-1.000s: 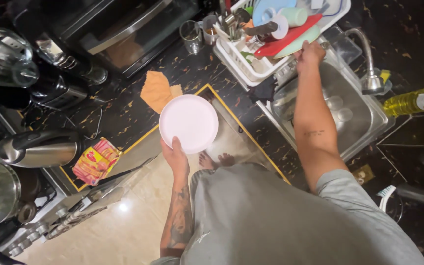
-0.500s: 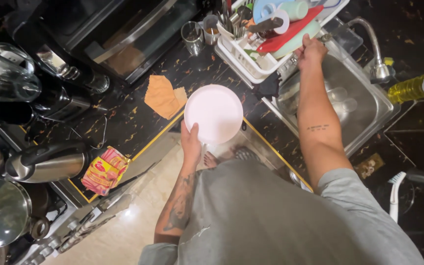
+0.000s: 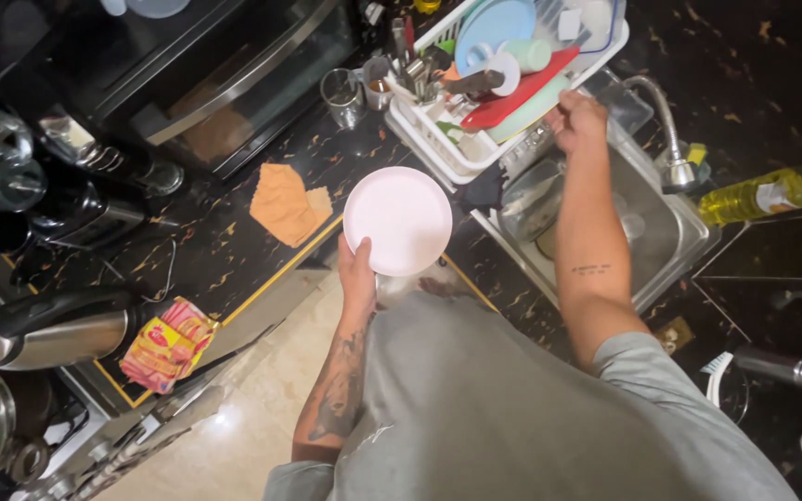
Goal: The person picks up plates, spoons, forks, and mugs from a dish rack and sets them on a dining table, also arranging chairs.
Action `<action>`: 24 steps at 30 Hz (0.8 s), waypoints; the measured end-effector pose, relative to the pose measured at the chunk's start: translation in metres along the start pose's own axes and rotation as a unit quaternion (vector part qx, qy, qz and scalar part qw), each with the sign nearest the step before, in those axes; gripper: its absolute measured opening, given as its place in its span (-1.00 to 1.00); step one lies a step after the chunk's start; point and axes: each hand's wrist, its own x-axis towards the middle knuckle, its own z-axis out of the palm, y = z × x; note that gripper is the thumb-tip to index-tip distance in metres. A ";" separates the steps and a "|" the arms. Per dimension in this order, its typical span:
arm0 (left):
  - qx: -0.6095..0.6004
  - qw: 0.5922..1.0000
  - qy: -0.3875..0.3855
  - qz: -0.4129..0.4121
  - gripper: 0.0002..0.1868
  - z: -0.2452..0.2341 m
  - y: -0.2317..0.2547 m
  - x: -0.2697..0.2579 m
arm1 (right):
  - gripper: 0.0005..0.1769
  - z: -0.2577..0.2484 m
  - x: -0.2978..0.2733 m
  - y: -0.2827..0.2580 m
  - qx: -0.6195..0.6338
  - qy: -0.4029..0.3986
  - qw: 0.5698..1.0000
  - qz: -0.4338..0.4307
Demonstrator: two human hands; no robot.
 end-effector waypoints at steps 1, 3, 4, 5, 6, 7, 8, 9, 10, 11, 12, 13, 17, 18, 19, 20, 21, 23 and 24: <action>0.000 1.000 -0.001 -0.001 -0.55 0.004 -0.006 0.003 | -0.92 -0.012 0.016 0.006 0.000 0.002 1.000 0.000; 0.000 1.000 -0.018 0.010 -0.55 0.010 -0.015 0.010 | -0.94 -0.035 0.047 0.019 -0.043 -0.056 0.997 0.017; 0.001 1.000 -0.020 0.009 -0.55 0.015 -0.017 0.011 | -0.94 -0.022 0.031 0.014 -0.042 -0.054 0.998 0.016; 0.011 1.000 -0.021 0.005 -0.58 0.019 -0.019 0.013 | -0.94 -0.008 0.014 0.009 -0.048 -0.019 0.999 0.004; 0.019 1.000 -0.021 0.003 -0.60 0.024 -0.020 0.015 | -0.93 0.008 -0.002 0.004 -0.054 0.015 0.998 -0.009; 0.020 1.000 -0.021 0.003 -0.60 0.029 -0.018 0.016 | -0.93 0.000 0.014 0.010 -0.053 0.015 0.998 -0.009; 0.026 0.999 -0.023 -0.001 -0.60 0.033 -0.017 0.016 | -0.92 -0.008 0.029 0.016 -0.062 0.021 0.998 -0.022; 0.031 0.999 -0.024 -0.005 -0.60 0.037 -0.015 0.016 | -0.87 -0.017 0.043 0.023 -0.071 0.027 0.996 -0.034; 0.032 0.999 -0.024 -0.006 -0.60 0.038 -0.018 0.017 | -0.87 -0.007 0.034 0.018 -0.071 0.028 0.997 -0.034; 0.022 0.999 -0.027 -0.008 -0.60 0.039 -0.019 0.019 | -0.85 0.003 0.025 0.013 -0.063 0.065 0.995 -0.039; 0.011 0.999 -0.031 -0.010 -0.61 0.040 -0.021 0.021 | -0.83 0.015 0.017 0.008 -0.055 0.100 0.992 -0.045; 0.011 0.999 -0.031 -0.009 -0.61 0.042 -0.021 0.022 | -0.83 0.011 0.023 0.010 -0.055 0.099 0.993 -0.045; 0.001 0.999 -0.043 0.005 -0.61 0.044 -0.017 0.026 | -0.73 0.019 0.007 -0.004 -0.038 0.103 0.987 -0.116; 0.003 0.999 -0.044 0.004 -0.61 0.044 -0.016 0.026 | -0.69 0.025 -0.008 -0.015 -0.057 0.139 0.984 -0.091; 0.003 0.999 -0.043 0.003 -0.61 0.044 -0.016 0.026 | -0.69 0.023 -0.015 -0.018 -0.058 0.139 0.984 -0.090; 0.011 0.999 -0.050 0.011 -0.60 0.045 -0.014 0.028 | -0.69 0.022 -0.021 -0.023 -0.039 0.118 0.988 -0.087; 0.018 0.998 -0.057 0.018 -0.59 0.046 -0.013 0.029 | -0.68 0.021 -0.026 -0.028 -0.021 0.096 0.992 -0.085; 0.025 0.998 -0.055 0.011 -0.57 0.050 -0.006 0.029 | -0.70 0.014 -0.037 -0.031 0.009 0.068 0.991 -0.113; 0.031 0.998 -0.054 0.007 -0.54 0.053 -0.002 0.030 | -0.71 0.010 -0.041 -0.033 0.040 0.037 0.988 -0.142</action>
